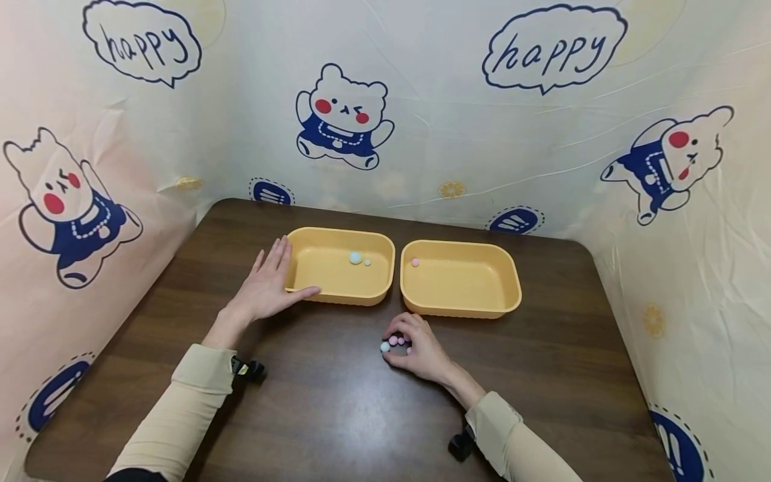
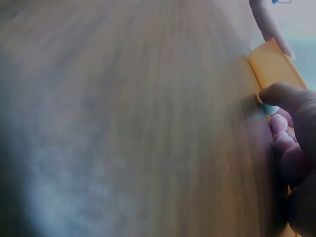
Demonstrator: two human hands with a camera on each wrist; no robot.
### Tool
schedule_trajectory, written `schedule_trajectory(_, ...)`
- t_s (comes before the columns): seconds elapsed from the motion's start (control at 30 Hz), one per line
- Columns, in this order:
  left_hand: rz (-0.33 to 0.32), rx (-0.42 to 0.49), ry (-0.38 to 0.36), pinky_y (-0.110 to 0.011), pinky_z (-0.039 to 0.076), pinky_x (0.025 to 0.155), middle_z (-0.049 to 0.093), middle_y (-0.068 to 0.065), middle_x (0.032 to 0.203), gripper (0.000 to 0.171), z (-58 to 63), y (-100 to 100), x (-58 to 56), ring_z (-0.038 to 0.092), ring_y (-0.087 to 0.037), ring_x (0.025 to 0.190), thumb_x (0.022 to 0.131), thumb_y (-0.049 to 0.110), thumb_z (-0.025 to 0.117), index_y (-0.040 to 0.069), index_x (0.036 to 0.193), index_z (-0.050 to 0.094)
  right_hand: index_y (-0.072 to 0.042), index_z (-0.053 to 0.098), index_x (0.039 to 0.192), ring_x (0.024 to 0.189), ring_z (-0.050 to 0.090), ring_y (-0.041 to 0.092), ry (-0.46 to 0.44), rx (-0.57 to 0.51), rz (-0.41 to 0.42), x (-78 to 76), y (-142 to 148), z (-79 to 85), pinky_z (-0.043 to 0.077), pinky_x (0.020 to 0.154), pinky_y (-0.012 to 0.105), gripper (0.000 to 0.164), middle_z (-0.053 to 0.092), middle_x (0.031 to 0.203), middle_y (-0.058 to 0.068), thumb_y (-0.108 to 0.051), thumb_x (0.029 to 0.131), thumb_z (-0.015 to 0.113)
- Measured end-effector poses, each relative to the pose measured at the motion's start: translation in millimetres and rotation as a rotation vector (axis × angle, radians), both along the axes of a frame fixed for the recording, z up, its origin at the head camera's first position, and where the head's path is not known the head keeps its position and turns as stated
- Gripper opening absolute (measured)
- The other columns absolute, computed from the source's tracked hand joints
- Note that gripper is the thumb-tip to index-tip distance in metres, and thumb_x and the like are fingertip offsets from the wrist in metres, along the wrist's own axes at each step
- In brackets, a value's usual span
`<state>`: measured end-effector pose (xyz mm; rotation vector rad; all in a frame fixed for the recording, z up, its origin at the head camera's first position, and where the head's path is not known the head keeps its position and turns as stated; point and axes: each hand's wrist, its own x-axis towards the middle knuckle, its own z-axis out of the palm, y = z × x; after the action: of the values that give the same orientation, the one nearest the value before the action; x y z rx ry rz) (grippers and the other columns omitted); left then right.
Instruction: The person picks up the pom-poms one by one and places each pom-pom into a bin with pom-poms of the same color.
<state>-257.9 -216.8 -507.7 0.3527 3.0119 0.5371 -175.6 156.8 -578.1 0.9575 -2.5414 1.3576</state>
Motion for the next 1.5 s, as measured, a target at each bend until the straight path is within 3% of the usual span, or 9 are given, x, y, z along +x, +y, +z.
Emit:
schedule_trajectory(0.2, 0.001, -0.003, 0.004, -0.065, 0.003, 0.141, -0.008, -0.018, 0.186, 0.136, -0.9, -1, 0.1, 0.001, -0.039, 0.174, 0.091, 0.090, 0.056, 0.000, 0.174, -0.003, -0.019, 0.074, 0.099, 0.108, 0.053, 0.012, -0.011, 0.020, -0.018, 1.8, -2, 4.4, 0.040, 0.093, 0.027, 0.023, 0.068, 0.114, 0.000, -0.013, 0.085, 0.091)
schedule_trajectory(0.6, 0.006, 0.003, 0.003, -0.065, 0.003, 0.141, -0.009, -0.016, 0.186, 0.137, -0.7, 0, 0.5, -0.001, -0.037, 0.175, 0.091, 0.090, 0.056, 0.000, 0.175, -0.004, -0.016, 0.069, 0.102, 0.092, 0.055, 0.010, 0.064, -0.104, 0.047, -12.0, -1, -9.7, 0.043, 0.074, 0.018, 0.024, 0.067, 0.102, -0.001, -0.015, 0.089, 0.088)
schedule_trajectory(0.77, 0.007, 0.003, 0.002, -0.065, 0.003, 0.141, -0.009, -0.016, 0.186, 0.137, 0.3, 0, 0.4, -0.001, -0.037, 0.175, 0.090, 0.091, 0.055, 0.000, 0.175, -0.004, -0.013, 0.068, 0.103, 0.092, 0.058, 0.011, 0.027, -0.108, 0.048, -10.7, -3, 2.5, 0.048, 0.071, 0.017, 0.023, 0.066, 0.103, 0.001, -0.009, 0.088, 0.085)
schedule_trajectory(1.0, 0.006, 0.001, 0.011, -0.065, 0.005, 0.141, -0.004, -0.020, 0.186, 0.137, 0.7, 0, 0.2, 0.001, -0.038, 0.175, 0.090, 0.091, 0.056, 0.000, 0.175, -0.002, -0.011, 0.069, 0.104, 0.097, 0.064, 0.024, -0.086, -0.049, 0.010, -3.8, -7, 31.4, 0.055, 0.076, 0.024, 0.025, 0.069, 0.107, 0.005, -0.001, 0.088, 0.085)
schedule_trajectory(1.17, 0.008, -0.002, 0.002, -0.065, 0.003, 0.141, -0.007, -0.019, 0.186, 0.138, -0.4, -1, 0.3, 0.000, -0.038, 0.175, 0.090, 0.092, 0.055, 0.000, 0.175, -0.004, -0.011, 0.068, 0.107, 0.100, 0.065, 0.026, -0.160, -0.034, -0.002, -3.2, -9, 42.8, 0.058, 0.073, 0.027, 0.027, 0.068, 0.110, 0.006, 0.000, 0.090, 0.086)
schedule_trajectory(1.33, 0.009, -0.003, 0.006, -0.065, 0.004, 0.141, -0.008, -0.018, 0.186, 0.138, -1.3, -1, 0.2, 0.000, -0.038, 0.175, 0.090, 0.092, 0.054, 0.000, 0.175, -0.002, -0.010, 0.068, 0.109, 0.096, 0.063, 0.032, -0.158, -0.049, 0.001, -2.1, -13, 50.1, 0.052, 0.062, 0.026, 0.026, 0.067, 0.109, 0.006, 0.000, 0.092, 0.084)
schedule_trajectory(1.5, 0.008, 0.006, 0.002, -0.065, 0.003, 0.141, -0.009, -0.017, 0.186, 0.138, -1.1, -1, 0.9, -0.001, -0.037, 0.175, 0.090, 0.092, 0.055, 0.000, 0.175, -0.003, -0.009, 0.068, 0.112, 0.098, 0.062, 0.037, -0.181, -0.070, -0.013, -1.8, -16, 55.6, 0.045, 0.060, 0.021, 0.025, 0.069, 0.109, 0.009, 0.001, 0.094, 0.082)
